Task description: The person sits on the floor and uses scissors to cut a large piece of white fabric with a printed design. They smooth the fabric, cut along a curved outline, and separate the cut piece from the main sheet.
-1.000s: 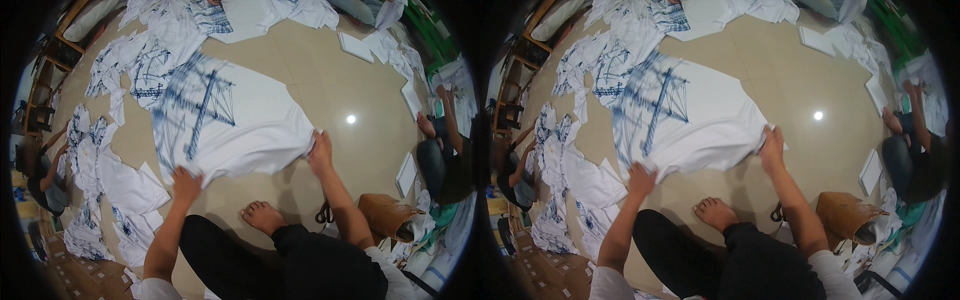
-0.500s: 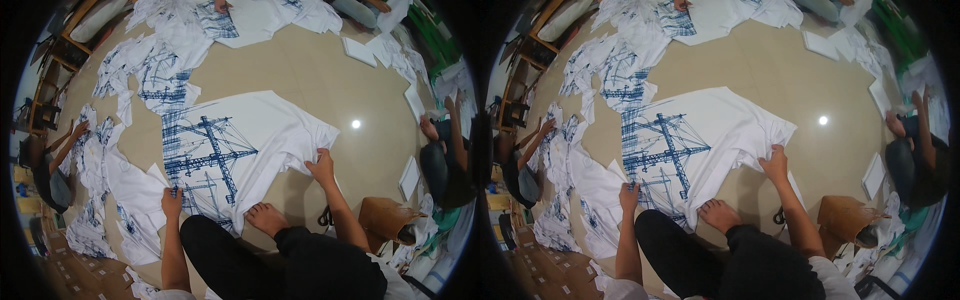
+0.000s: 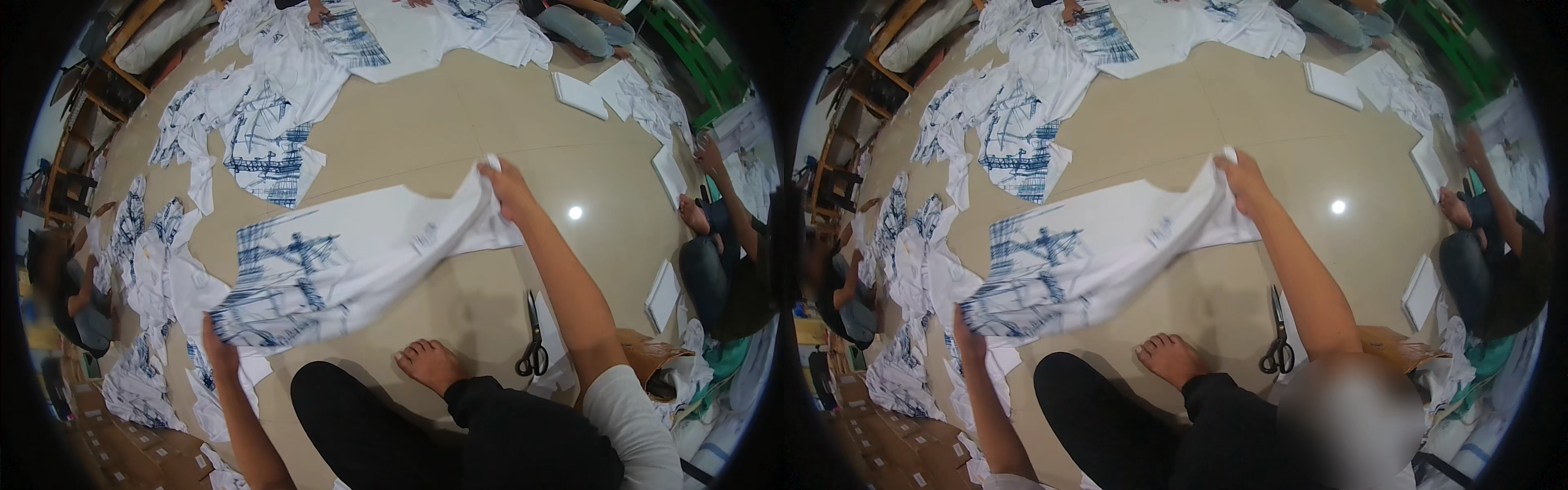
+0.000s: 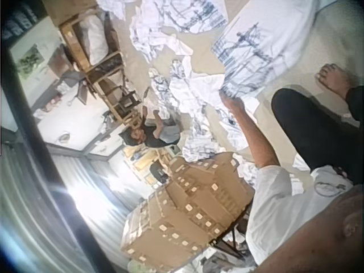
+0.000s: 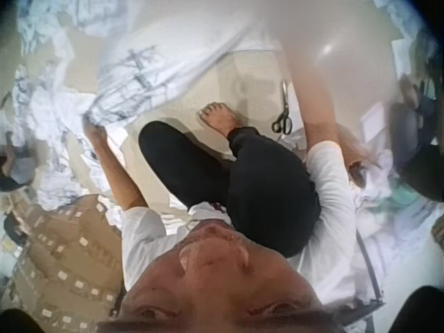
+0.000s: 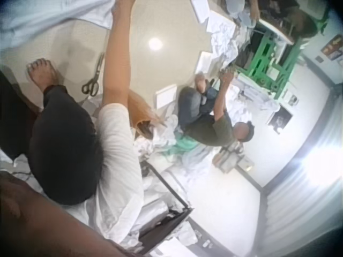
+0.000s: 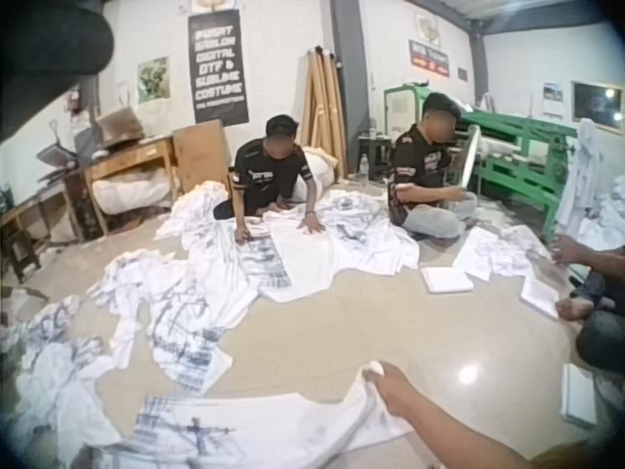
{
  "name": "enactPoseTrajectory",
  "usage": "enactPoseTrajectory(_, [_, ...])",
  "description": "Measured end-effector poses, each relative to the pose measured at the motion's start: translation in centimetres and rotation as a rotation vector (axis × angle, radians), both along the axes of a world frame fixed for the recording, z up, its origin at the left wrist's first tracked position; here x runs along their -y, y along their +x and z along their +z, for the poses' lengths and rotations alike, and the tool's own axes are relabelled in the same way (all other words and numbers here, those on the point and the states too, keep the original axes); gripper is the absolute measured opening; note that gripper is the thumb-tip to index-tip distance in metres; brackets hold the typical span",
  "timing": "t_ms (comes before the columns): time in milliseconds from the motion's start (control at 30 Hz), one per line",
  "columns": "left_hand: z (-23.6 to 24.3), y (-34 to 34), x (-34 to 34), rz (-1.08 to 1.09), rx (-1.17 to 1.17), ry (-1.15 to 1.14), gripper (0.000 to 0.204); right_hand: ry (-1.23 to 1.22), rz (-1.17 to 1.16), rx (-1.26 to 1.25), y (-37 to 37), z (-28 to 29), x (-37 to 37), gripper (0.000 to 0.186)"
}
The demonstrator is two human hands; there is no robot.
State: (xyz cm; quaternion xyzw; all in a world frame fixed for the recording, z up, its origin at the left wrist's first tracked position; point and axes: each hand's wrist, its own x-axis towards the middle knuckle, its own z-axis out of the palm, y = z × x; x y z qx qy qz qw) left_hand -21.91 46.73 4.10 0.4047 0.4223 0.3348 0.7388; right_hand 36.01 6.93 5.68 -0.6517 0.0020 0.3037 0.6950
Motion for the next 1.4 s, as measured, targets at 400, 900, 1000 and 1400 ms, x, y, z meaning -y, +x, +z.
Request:
enactPoseTrajectory(400, [14.6,-10.9,10.4,0.338,-0.772,0.141,0.070,-0.103,0.125,0.146,-2.9,6.6,1.4,0.039])
enactPoseTrajectory(900, [6.1,-10.9,19.6,0.115,-0.583,-0.055,0.037,-0.526,0.270,0.484,-1.5,-8.1,-0.3,0.028])
enactPoseTrajectory(1000, [10.8,-8.0,21.1,0.290,-0.350,-0.312,0.043,-0.632,0.314,0.787,0.5,-7.7,-0.7,0.022])
enactPoseTrajectory(1400, [11.3,-5.8,30.5,-0.055,-0.624,0.050,0.065,-0.741,-0.049,1.067,-2.8,-7.5,-1.9,0.045])
